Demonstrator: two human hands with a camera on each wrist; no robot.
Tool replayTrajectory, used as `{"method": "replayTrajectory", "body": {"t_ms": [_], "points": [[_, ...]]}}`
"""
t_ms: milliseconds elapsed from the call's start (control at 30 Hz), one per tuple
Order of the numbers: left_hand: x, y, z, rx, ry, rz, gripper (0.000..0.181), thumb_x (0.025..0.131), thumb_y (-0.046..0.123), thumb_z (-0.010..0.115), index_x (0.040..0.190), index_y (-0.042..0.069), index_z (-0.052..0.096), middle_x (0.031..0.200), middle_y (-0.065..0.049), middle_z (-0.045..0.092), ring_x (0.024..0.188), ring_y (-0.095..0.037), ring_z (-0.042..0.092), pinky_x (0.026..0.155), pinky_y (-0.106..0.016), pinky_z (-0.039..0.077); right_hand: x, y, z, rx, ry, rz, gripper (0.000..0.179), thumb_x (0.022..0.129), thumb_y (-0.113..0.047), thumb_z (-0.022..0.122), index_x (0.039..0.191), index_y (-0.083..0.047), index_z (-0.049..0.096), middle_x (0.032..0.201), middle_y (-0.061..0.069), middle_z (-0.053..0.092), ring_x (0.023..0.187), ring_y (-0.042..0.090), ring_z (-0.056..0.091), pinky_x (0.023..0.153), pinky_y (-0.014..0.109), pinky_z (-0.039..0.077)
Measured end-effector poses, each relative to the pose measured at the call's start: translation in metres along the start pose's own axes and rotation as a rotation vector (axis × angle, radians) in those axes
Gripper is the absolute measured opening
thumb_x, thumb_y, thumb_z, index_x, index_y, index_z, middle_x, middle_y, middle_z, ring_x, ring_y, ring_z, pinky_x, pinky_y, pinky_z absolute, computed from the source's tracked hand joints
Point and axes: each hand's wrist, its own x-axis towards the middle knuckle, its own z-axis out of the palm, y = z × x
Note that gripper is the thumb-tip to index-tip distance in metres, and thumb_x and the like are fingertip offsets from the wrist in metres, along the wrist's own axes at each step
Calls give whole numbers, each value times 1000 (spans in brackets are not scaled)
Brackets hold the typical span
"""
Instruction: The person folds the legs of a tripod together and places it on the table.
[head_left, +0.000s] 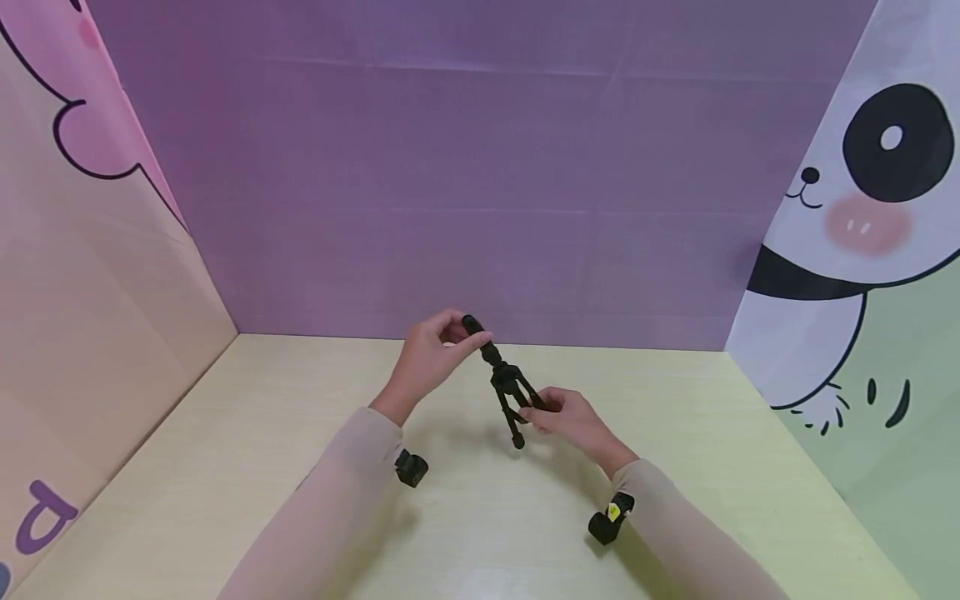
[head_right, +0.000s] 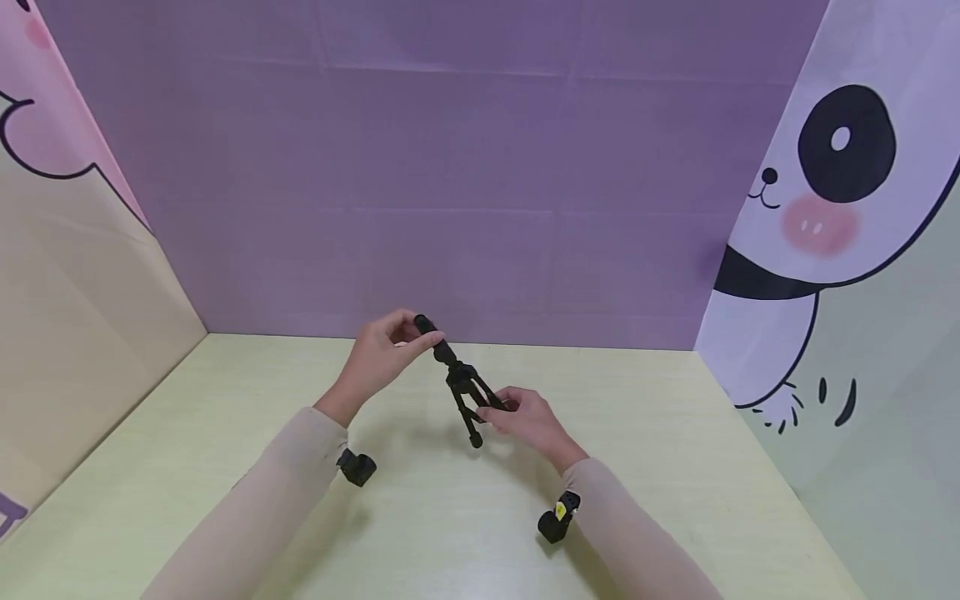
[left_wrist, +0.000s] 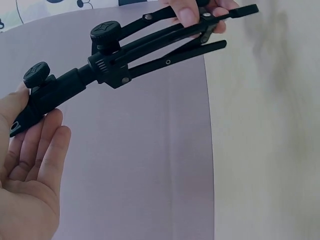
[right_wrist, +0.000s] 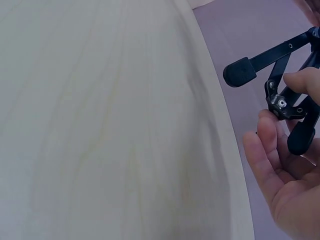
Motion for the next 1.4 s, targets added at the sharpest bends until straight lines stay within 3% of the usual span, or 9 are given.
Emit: {"method": "replayTrajectory", "body": {"t_ms": [333, 700, 900, 1067, 1167, 1400], "points": [[-9, -10, -11, -26, 7, -45, 32, 88, 44, 77, 99, 15, 68, 91, -2, 67, 88, -16, 64, 78, -39, 49, -1, 6, -5, 74, 35, -36, 30, 88, -25, 79, 102, -1, 67, 93, 6, 70, 95, 34, 67, 80, 33, 56], [-14, -21, -18, 16, -31, -153, 37, 88, 46, 76, 100, 13, 67, 89, -2, 69, 89, -25, 66, 76, -38, 50, -6, 5, -20, 57, 72, -31, 34, 88, -28, 80, 108, -3, 68, 98, 7, 71, 93, 33, 71, 84, 36, 56], [-16, -26, -21, 22, -50, -169, 36, 87, 45, 78, 101, 13, 68, 88, -3, 69, 86, -23, 65, 75, -37, 49, -7, 6, -26, 56, 67, -28, 40, 87, -30, 80, 113, -2, 67, 98, 8, 72, 95, 33, 71, 87, 38, 56], [-18, -31, -24, 72, -89, -175, 31, 88, 41, 78, 99, 14, 71, 85, -2, 68, 82, -20, 63, 72, -36, 48, -10, 4, -31, 31, 87, -16, 43, 88, -30, 80, 118, -2, 66, 97, 7, 72, 89, 28, 72, 87, 36, 55], [-19, -34, -25, 117, -126, -164, 27, 89, 40, 78, 101, 16, 73, 83, -1, 68, 80, -18, 63, 72, -35, 47, -11, 4, -34, 28, 94, -27, 42, 88, -29, 80, 116, -1, 67, 96, 8, 71, 91, 32, 72, 86, 36, 55], [-20, -40, -28, 196, -235, -130, 23, 93, 36, 74, 104, 17, 74, 81, -1, 67, 77, -19, 58, 68, -34, 44, -10, 7, -38, 13, 82, -21, 43, 88, -30, 80, 116, 0, 66, 95, 8, 71, 94, 33, 71, 88, 41, 55]]}}
